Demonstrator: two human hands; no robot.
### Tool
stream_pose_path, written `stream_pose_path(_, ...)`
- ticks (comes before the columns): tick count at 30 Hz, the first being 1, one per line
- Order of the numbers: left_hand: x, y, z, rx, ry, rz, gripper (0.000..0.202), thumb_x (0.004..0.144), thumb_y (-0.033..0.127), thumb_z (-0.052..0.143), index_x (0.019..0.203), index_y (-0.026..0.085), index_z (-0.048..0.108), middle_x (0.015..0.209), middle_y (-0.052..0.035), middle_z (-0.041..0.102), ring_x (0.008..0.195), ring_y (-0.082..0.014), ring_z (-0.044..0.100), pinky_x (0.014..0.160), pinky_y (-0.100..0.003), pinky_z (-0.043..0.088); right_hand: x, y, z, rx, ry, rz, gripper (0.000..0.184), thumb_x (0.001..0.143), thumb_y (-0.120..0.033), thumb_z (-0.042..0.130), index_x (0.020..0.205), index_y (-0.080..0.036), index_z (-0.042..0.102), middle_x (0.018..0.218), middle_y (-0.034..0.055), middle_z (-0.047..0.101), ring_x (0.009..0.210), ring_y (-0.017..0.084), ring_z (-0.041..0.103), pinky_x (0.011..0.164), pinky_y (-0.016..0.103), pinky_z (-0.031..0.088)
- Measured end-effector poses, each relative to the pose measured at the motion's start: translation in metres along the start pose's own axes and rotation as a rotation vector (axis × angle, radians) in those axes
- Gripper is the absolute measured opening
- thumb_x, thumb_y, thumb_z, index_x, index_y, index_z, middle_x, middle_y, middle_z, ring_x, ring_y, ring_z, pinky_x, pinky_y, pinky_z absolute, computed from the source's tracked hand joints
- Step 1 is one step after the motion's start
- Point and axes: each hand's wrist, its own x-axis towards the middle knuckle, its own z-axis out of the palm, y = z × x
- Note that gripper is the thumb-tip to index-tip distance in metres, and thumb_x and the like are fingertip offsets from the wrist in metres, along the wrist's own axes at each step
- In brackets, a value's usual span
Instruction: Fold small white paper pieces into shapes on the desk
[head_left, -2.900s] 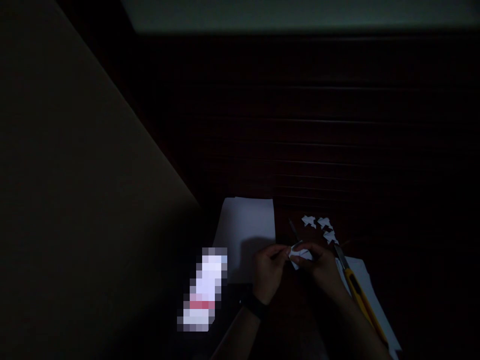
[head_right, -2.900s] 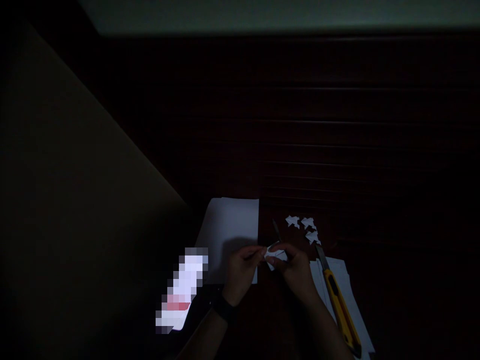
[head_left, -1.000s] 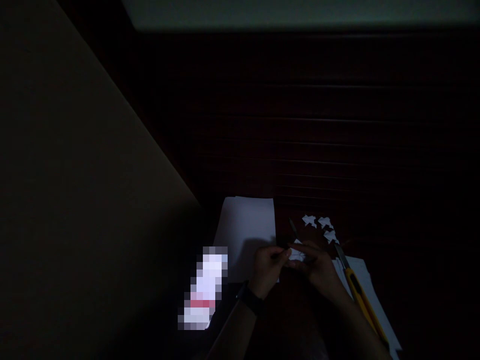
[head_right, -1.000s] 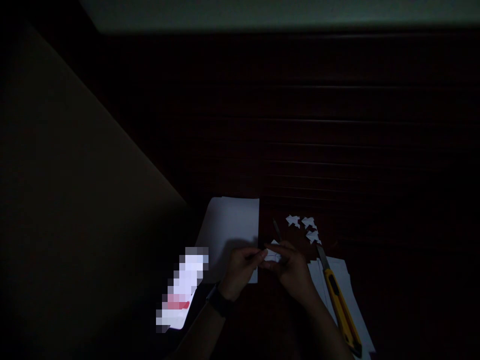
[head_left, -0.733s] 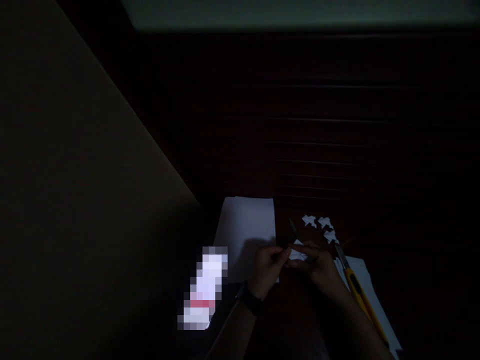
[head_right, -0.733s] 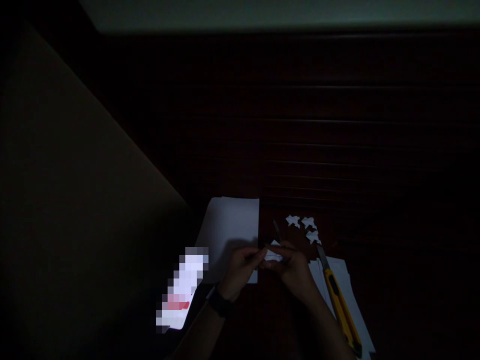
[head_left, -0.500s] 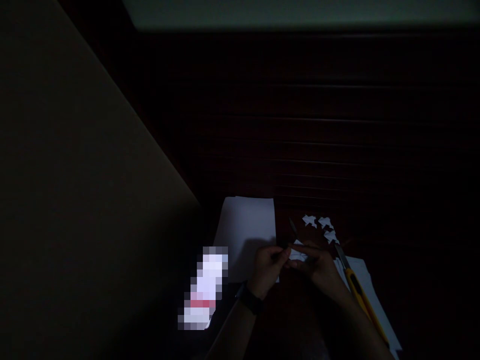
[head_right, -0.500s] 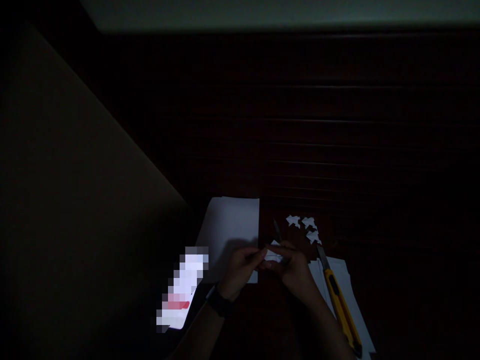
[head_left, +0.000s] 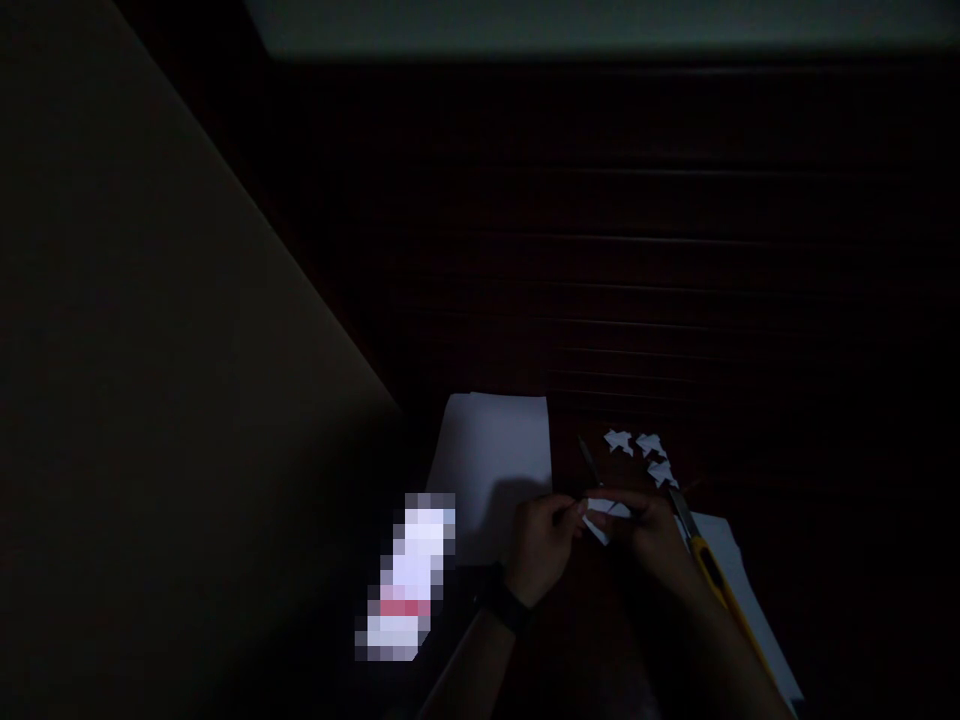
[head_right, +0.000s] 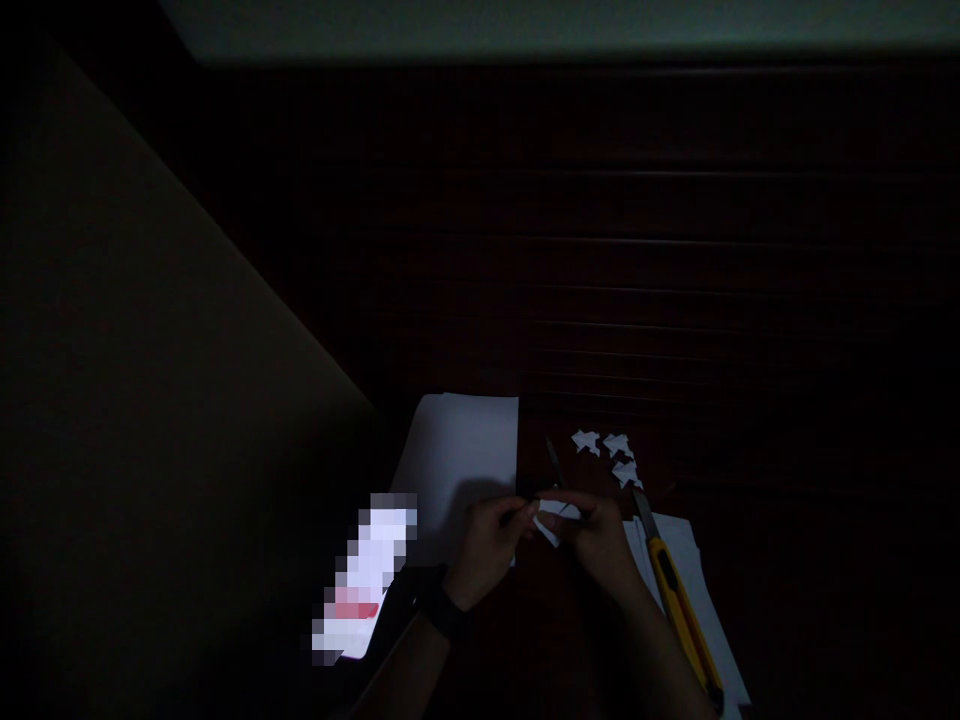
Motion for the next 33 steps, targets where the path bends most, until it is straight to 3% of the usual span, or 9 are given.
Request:
stream_pose_path(6,0.001,-0.001,-0.001,-0.083,-0.033,-0.017,0.039,0.086,0.044,0.043,0.07,0.016,0.065,0.066,-0.0032,0.067,0.063,-0.0147,0.061,0.059,-0.022,0.042,0.0,0.003,0.001,0.068,0.025,0.059,0.035,0.067,-0.03,0.069,0.1,-0.016,0.07,0.076,0.0058,0.071,0.07,0.022,0.064,0.061,0.03,0.049)
stream_pose_path(13,0.004,-0.006,0.0,-0.184,-0.067,-0.072,0.045,0.087,0.047,0.038,0.07,0.014,0.064,0.066,-0.0043,0.066,0.062,-0.0142,0.06,0.057,-0.021,0.042,0.001,0.006,0.001,0.054,0.078,0.049,0.034,0.065,-0.03,0.071,0.097,-0.017,0.071,0.081,0.0071,0.072,0.074,0.024,0.065,0.061,0.031,0.05)
stream_pose_path(20,0.001,-0.002,0.001,-0.013,-0.007,0.007,0.037,0.083,0.045,0.046,0.067,0.016,0.063,0.062,-0.0013,0.063,0.06,-0.0133,0.056,0.056,-0.021,0.039,-0.001,-0.002,-0.001,-0.018,-0.007,-0.005,0.03,0.069,-0.029,0.068,0.097,-0.019,0.071,0.083,0.0056,0.071,0.079,0.023,0.064,0.069,0.032,0.049)
stream_pose_path(23,0.001,-0.001,0.001,0.008,0.021,0.016,0.035,0.083,0.043,0.048,0.066,0.016,0.063,0.062,-0.0015,0.064,0.059,-0.0133,0.056,0.056,-0.022,0.038,-0.002,-0.007,-0.001,-0.033,-0.08,-0.063,0.043,0.068,-0.026,0.069,0.111,-0.022,0.063,0.092,0.0046,0.069,0.086,0.023,0.062,0.073,0.032,0.048)
stream_pose_path(26,0.001,0.001,-0.001,0.012,0.031,0.011,0.033,0.082,0.042,0.05,0.067,0.016,0.065,0.065,-0.0023,0.066,0.061,-0.0143,0.058,0.055,-0.022,0.038,-0.003,-0.007,0.001,-0.013,-0.152,-0.054,0.063,0.066,-0.025,0.07,0.126,-0.024,0.05,0.089,0.0033,0.068,0.08,0.022,0.062,0.065,0.031,0.05)
stream_pose_path(33,0.0,0.004,-0.002,0.028,0.001,0.007,0.03,0.08,0.04,0.053,0.067,0.017,0.067,0.066,-0.0032,0.068,0.063,-0.0158,0.059,0.058,-0.024,0.039,-0.001,-0.004,0.002,-0.039,-0.06,-0.101,0.068,0.06,-0.024,0.072,0.125,-0.022,0.051,0.108,0.0075,0.063,0.093,0.025,0.059,0.073,0.033,0.049)
